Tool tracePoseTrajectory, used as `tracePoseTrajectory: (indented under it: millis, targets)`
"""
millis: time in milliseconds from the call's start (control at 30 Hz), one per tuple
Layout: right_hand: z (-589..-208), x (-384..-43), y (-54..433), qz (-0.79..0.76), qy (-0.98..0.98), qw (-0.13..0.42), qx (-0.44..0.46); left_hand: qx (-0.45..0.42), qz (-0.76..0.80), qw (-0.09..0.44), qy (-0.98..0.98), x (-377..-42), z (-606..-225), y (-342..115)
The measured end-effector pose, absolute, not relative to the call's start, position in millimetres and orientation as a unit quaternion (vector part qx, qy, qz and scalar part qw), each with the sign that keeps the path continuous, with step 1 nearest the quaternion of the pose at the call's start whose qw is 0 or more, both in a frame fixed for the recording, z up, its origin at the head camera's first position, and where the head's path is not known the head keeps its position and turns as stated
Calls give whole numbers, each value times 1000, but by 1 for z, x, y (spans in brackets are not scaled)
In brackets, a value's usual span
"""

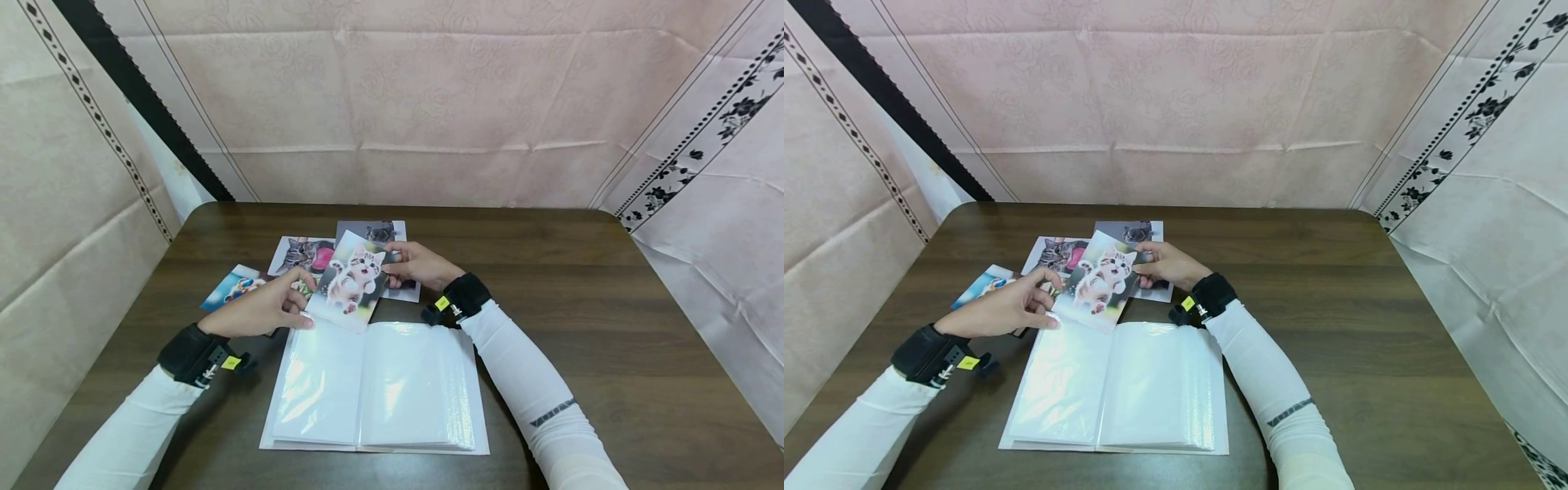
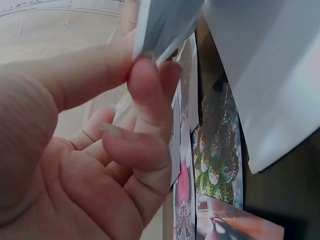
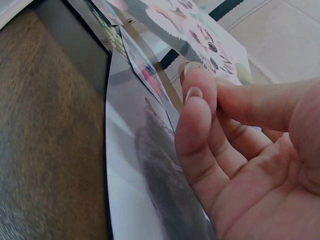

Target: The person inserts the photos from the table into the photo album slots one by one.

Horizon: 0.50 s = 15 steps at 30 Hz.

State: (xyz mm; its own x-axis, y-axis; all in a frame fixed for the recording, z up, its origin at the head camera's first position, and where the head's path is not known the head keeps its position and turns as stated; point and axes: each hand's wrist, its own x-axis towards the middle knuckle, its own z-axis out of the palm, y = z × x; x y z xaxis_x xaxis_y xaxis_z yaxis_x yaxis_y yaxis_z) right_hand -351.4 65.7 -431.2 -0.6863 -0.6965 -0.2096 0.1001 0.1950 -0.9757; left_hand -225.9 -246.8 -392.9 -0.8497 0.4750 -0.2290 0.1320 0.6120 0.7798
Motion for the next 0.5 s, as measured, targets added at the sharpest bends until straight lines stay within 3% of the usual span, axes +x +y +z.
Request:
tracePoseTrajectory:
  millis: [500]
  targets:
    - [-432,-353,65,-598,697,336,-210,201,350,177,898,-224,-394,-245]
